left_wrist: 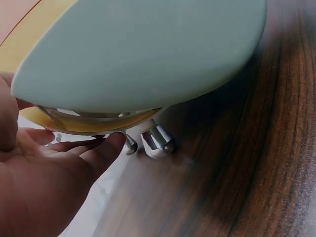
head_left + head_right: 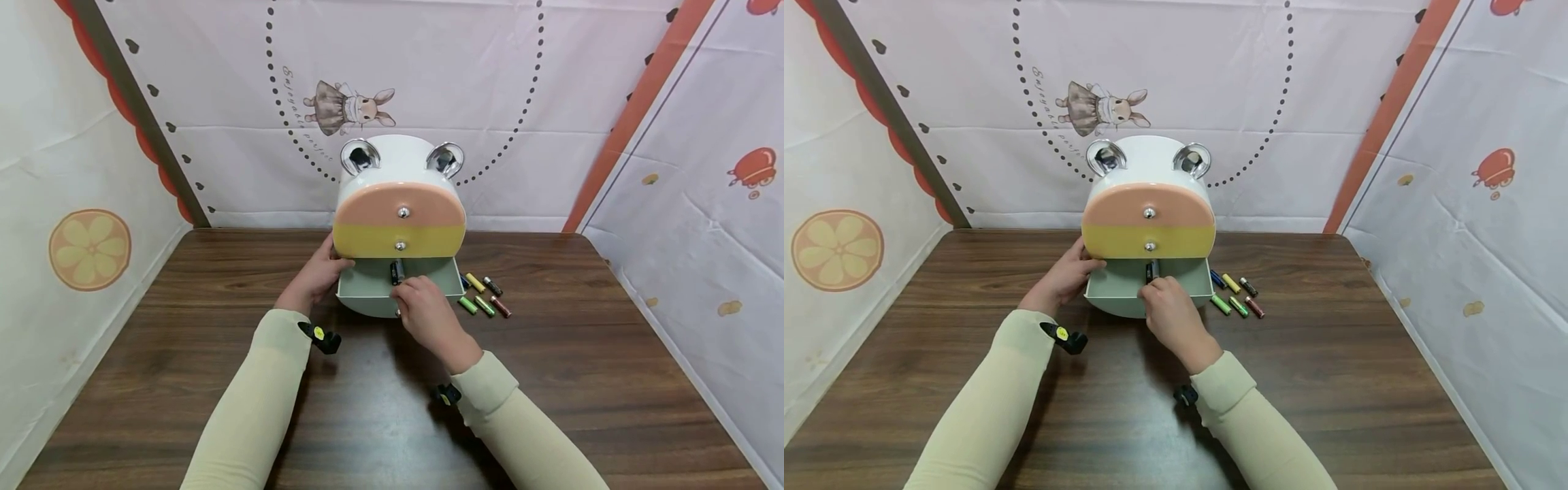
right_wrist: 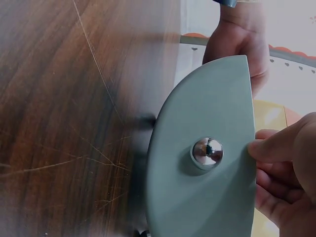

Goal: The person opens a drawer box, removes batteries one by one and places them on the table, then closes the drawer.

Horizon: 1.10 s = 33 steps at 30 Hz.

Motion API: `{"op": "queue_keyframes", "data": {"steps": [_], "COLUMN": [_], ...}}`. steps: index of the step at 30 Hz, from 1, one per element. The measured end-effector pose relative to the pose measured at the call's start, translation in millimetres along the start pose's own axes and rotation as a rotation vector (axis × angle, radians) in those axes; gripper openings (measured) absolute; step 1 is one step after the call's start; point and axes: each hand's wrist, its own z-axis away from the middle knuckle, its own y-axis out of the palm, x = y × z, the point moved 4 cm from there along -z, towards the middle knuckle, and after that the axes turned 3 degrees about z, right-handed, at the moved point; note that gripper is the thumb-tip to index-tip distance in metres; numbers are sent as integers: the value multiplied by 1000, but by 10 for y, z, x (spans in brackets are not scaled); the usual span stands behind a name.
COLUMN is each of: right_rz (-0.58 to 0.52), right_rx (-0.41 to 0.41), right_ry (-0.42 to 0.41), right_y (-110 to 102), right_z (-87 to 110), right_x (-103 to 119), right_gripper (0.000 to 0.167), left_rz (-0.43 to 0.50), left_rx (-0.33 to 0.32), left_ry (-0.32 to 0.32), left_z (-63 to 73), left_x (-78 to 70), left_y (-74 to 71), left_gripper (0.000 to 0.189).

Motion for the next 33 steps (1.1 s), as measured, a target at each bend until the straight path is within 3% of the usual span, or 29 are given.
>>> {"op": "queue_keyframes", "data": {"steps": [6, 13, 16, 21, 26, 33], "right_rz": [-30, -161, -176, -206, -230, -229], "right_rx": [21, 95, 69, 40, 54, 85], "right_ry": [9, 175, 221, 297, 373, 419], "right_y": [8, -54, -102, -161, -165, -110], "right_z": [-14, -51, -71, -111, -176, -250], "right_x": [-34, -184, -272, -415, -518, -588], "right_gripper": [9, 12, 13, 14, 15, 15], "left_rz": [-23, -89, -104, -122, -157, -165], "left_rx": [-3, -15, -27, -35, -52, -68], "left_ry": [44, 91, 81, 51, 30, 13], "left_z": [-22, 32, 38, 127, 182, 184], "left_x": [46, -16, -15, -140, -204, -212], "left_y": [6, 47, 53, 101, 127, 137], "left_gripper": [92, 88, 85, 83, 81, 80]}}
